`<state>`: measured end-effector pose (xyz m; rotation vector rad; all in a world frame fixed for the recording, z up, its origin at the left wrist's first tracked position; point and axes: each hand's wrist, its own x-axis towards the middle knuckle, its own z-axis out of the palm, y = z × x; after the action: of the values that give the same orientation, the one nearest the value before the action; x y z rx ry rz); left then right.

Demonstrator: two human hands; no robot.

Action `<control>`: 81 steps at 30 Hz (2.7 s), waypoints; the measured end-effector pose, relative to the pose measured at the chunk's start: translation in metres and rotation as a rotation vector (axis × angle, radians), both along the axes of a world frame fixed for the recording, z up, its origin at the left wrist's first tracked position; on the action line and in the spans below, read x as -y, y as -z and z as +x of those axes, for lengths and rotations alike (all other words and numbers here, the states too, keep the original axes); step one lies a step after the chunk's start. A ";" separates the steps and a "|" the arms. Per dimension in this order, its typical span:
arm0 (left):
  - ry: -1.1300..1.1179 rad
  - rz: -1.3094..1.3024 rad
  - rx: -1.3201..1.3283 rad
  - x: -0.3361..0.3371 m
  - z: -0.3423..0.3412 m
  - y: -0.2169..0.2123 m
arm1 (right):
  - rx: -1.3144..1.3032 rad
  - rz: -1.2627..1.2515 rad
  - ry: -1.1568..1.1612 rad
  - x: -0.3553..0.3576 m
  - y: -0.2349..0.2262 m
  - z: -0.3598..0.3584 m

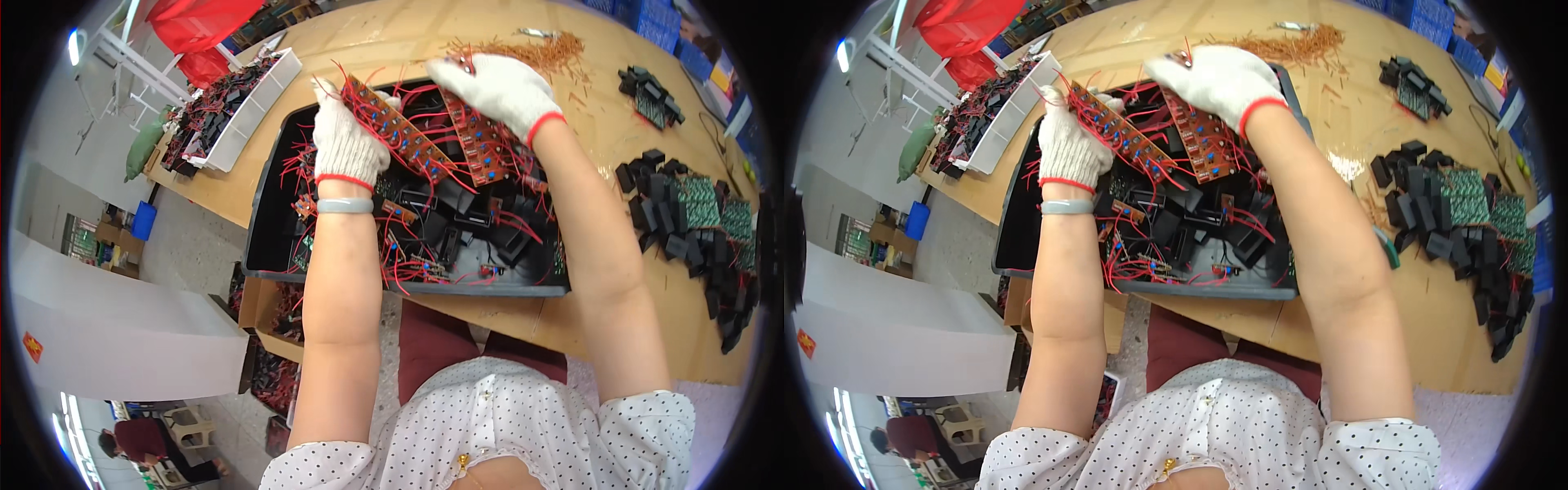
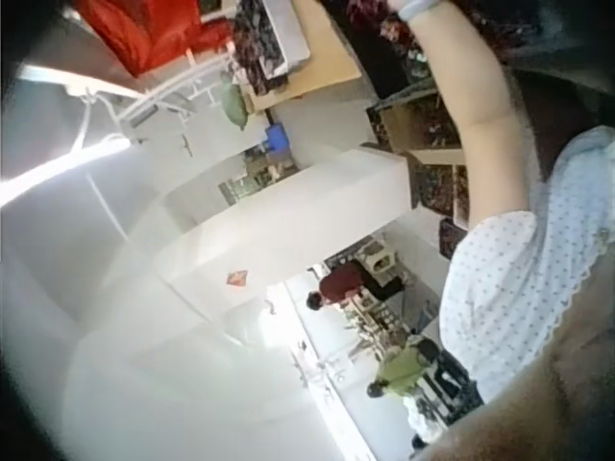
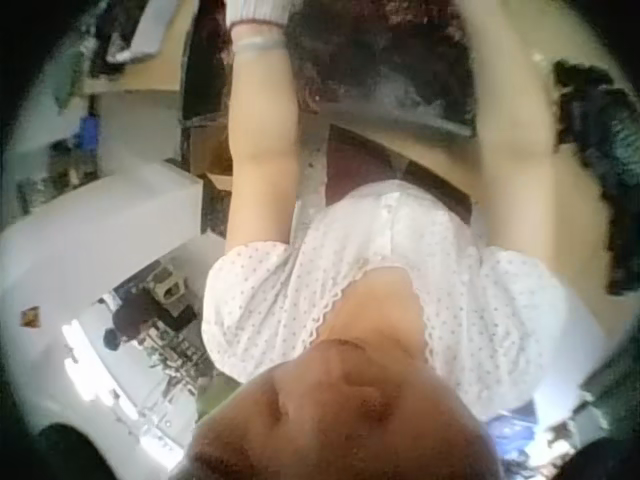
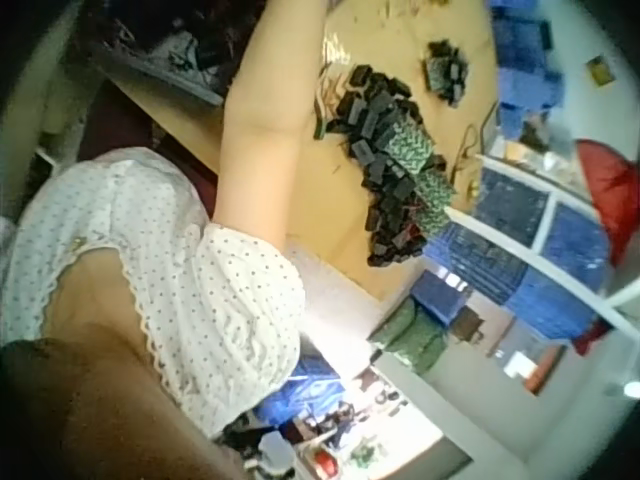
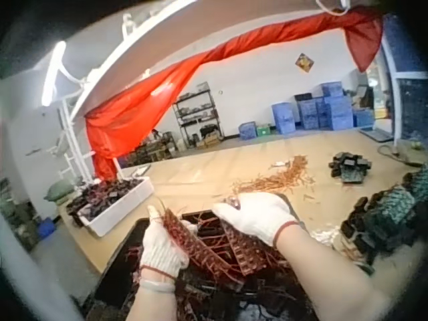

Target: The person trims wires from circuit boards using pliers and snaps the circuit boards apart by hand, placing the pieces into a tray.

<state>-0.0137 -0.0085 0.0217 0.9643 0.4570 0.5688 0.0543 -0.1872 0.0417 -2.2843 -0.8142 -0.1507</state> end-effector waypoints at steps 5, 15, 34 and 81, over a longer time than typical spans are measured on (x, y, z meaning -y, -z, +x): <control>-0.016 -0.121 0.030 0.003 -0.011 -0.011 | 0.248 -0.190 0.302 0.007 -0.015 -0.015; -0.090 -0.103 0.020 -0.016 -0.013 -0.006 | 0.041 -0.490 -0.460 -0.008 0.005 -0.041; 0.120 -0.065 0.028 -0.017 -0.008 0.014 | 0.309 -0.844 -0.500 -0.033 0.017 -0.080; 0.179 -0.104 0.024 -0.006 -0.006 0.018 | 0.357 -0.641 -0.363 -0.039 0.027 -0.068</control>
<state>-0.0197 -0.0023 0.0038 0.8878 0.3713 0.3909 -0.0137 -0.1478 0.0145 -2.6736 -1.6391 -0.1473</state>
